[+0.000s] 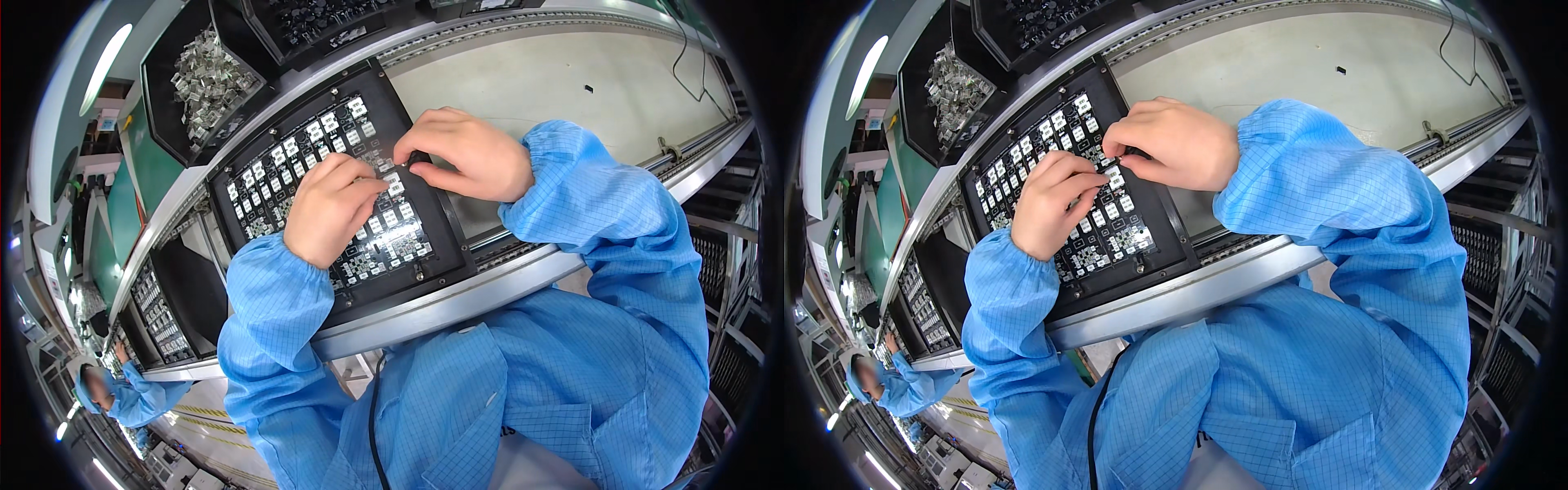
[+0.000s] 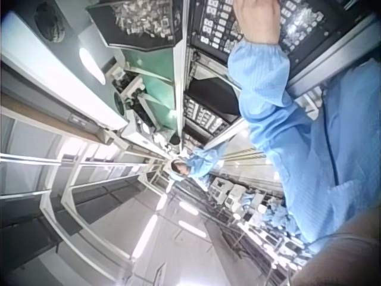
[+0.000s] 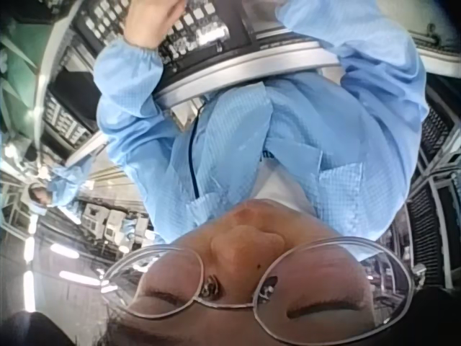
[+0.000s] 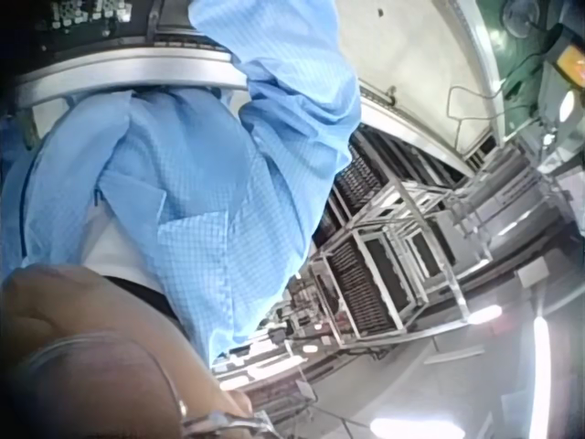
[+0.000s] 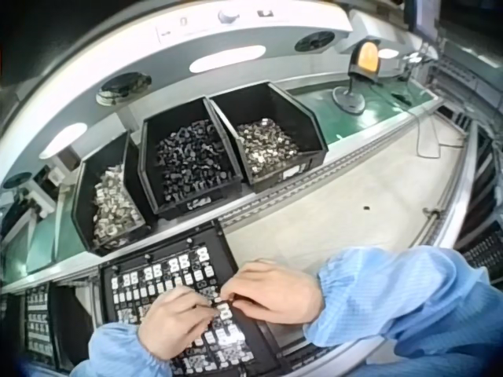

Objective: Assembling electronic components onto printed circuit boards manually at a workstation.

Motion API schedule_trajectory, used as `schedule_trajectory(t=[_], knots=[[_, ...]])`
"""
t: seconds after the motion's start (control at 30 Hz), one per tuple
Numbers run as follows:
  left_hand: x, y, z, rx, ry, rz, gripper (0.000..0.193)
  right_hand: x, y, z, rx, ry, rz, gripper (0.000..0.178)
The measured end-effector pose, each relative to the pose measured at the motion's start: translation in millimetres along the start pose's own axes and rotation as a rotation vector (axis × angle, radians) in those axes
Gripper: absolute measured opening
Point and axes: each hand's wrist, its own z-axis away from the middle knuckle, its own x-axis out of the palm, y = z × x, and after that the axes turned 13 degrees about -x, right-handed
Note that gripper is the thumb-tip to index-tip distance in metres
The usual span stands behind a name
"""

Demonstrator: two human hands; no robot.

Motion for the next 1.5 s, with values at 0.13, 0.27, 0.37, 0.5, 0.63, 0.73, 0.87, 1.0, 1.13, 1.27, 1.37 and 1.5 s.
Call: schedule_trajectory(t=[0.13, 0.27, 0.37, 0.5, 0.63, 0.73, 0.87, 1.0, 1.13, 1.27, 1.37, 1.5], knots=[[-9.1, 7.9, 1.4, 0.044, 0.010, -0.075, 0.036, 0.1, 0.7, -0.3, -0.113, 0.029, 0.019, 0.017], [-39.7, 20.6, 4.2, -0.071, 0.096, -0.092, 0.037, -0.3, -2.1, -2.4, -0.370, -0.060, 0.029, 0.015], [-72.7, 10.1, -6.2, -0.111, 0.235, -0.144, 0.034, 4.4, 3.0, 3.1, -0.475, -0.214, 0.095, 0.012], [-109.6, -35.1, -34.6, -0.233, 0.464, -0.331, 0.031, 2.2, 2.4, 6.6, -0.426, -0.173, 0.044, 0.011], [-125.2, -99.0, -69.3, -0.359, 0.461, -0.418, 0.050, -29.2, -14.0, 11.3, -0.415, -0.257, 0.058, 0.011], [-138.2, -132.3, -72.9, -0.414, 0.326, -0.375, 0.058, -37.6, -21.8, 4.7, -0.297, -0.289, 0.046, 0.011], [-152.0, -177.8, -48.5, -0.443, 0.265, -0.431, 0.064, -35.5, -42.2, -0.4, -0.087, -0.339, 0.197, 0.011], [-175.1, -233.2, -4.8, -0.366, 0.252, -0.333, 0.070, -24.6, -58.7, -7.9, 0.205, -0.246, 0.335, 0.005], [-198.1, -267.3, 35.0, -0.399, 0.294, -0.325, 0.065, -1.7, -68.3, -17.1, 0.374, -0.139, 0.476, 0.005], [-212.3, -295.8, 57.2, -0.349, 0.418, -0.256, 0.050, 17.3, -72.6, -16.5, 0.503, 0.043, 0.563, 0.005], [-221.7, -302.5, 58.0, -0.253, 0.553, -0.203, 0.042, 22.7, -73.3, -12.6, 0.565, 0.197, 0.440, 0.006], [-230.2, -287.6, 53.3, -0.408, 0.629, 0.444, 0.029, 23.2, -72.3, -11.8, 0.516, 0.189, 0.470, 0.005]])
